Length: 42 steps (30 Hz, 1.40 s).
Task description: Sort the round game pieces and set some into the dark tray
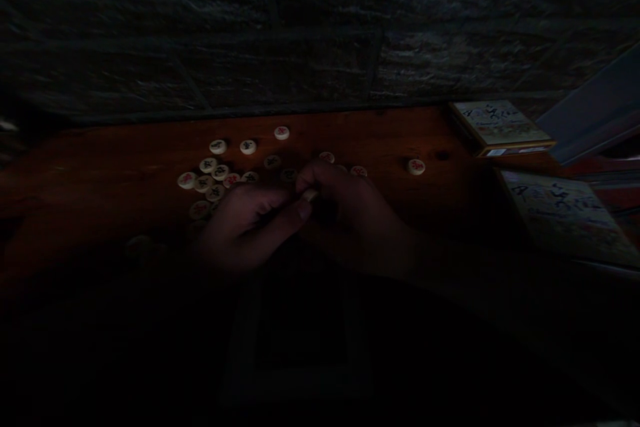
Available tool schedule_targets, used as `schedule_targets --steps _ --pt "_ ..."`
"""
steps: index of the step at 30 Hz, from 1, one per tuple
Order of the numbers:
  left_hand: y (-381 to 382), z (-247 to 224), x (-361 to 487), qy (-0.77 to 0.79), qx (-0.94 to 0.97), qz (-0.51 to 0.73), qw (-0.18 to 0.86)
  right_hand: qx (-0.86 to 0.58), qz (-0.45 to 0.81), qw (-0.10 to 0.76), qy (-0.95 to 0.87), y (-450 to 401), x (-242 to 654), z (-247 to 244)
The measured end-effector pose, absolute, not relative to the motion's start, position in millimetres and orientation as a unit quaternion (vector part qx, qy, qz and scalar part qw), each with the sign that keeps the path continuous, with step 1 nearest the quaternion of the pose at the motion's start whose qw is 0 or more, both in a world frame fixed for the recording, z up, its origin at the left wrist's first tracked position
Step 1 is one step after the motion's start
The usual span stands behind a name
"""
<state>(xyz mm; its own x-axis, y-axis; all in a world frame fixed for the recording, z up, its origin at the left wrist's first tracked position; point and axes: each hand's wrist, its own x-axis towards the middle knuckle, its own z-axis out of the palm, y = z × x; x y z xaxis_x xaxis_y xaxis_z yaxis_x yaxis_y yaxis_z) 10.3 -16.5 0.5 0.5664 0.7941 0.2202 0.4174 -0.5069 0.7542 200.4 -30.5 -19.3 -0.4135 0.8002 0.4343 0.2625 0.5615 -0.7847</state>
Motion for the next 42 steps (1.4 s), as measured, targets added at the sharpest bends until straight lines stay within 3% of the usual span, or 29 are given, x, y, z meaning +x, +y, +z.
schedule_targets --steps 42 --pt "-17.7 -1.8 7.8 0.382 0.817 0.268 0.339 -0.324 0.303 0.431 -0.786 -29.8 201.3 -21.5"
